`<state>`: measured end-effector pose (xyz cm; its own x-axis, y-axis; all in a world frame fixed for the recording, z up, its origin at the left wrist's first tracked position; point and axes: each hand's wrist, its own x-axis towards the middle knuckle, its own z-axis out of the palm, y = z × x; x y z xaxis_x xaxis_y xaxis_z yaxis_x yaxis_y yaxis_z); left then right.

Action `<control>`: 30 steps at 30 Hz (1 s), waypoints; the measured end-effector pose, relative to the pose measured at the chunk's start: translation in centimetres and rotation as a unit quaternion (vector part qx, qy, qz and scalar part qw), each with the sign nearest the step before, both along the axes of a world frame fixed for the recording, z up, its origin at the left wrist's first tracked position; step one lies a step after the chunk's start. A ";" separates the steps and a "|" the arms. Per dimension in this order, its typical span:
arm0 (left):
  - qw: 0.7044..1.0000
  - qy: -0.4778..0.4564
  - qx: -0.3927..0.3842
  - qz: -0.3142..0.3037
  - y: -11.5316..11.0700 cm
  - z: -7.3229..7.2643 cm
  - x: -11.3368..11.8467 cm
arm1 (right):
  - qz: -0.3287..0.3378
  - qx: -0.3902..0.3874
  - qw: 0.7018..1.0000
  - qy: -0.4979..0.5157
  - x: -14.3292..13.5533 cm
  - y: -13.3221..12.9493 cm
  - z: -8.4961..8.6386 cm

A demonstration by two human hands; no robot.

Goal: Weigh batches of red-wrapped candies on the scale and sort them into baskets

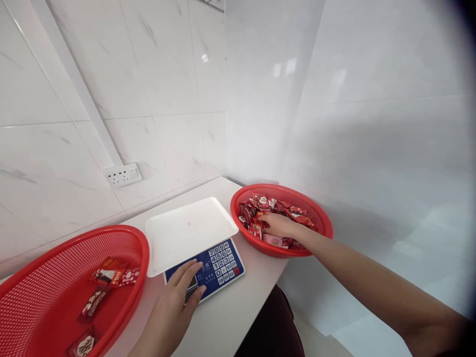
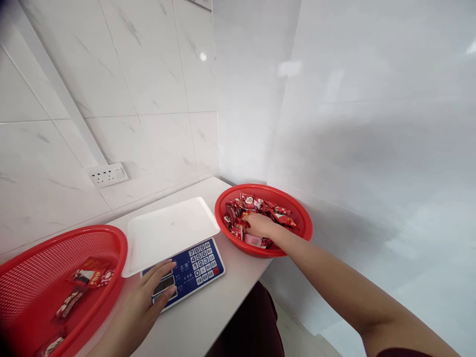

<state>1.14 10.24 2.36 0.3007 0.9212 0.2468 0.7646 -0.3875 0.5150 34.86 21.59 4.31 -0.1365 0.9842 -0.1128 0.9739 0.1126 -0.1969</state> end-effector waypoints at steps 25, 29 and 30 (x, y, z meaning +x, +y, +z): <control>1.000 0.001 -0.021 -0.009 0.3 0.6 0.1 | 0.074 -0.059 0.992 0.085 0.4 -1.5 1.4; 0.999 -0.029 -0.041 -0.009 0.3 0.5 0.1 | 0.013 0.005 0.991 0.136 0.3 -1.5 2.4; 0.998 -0.041 -0.050 -0.007 0.2 0.5 0.0 | -0.006 0.035 0.989 0.146 0.2 -1.4 2.9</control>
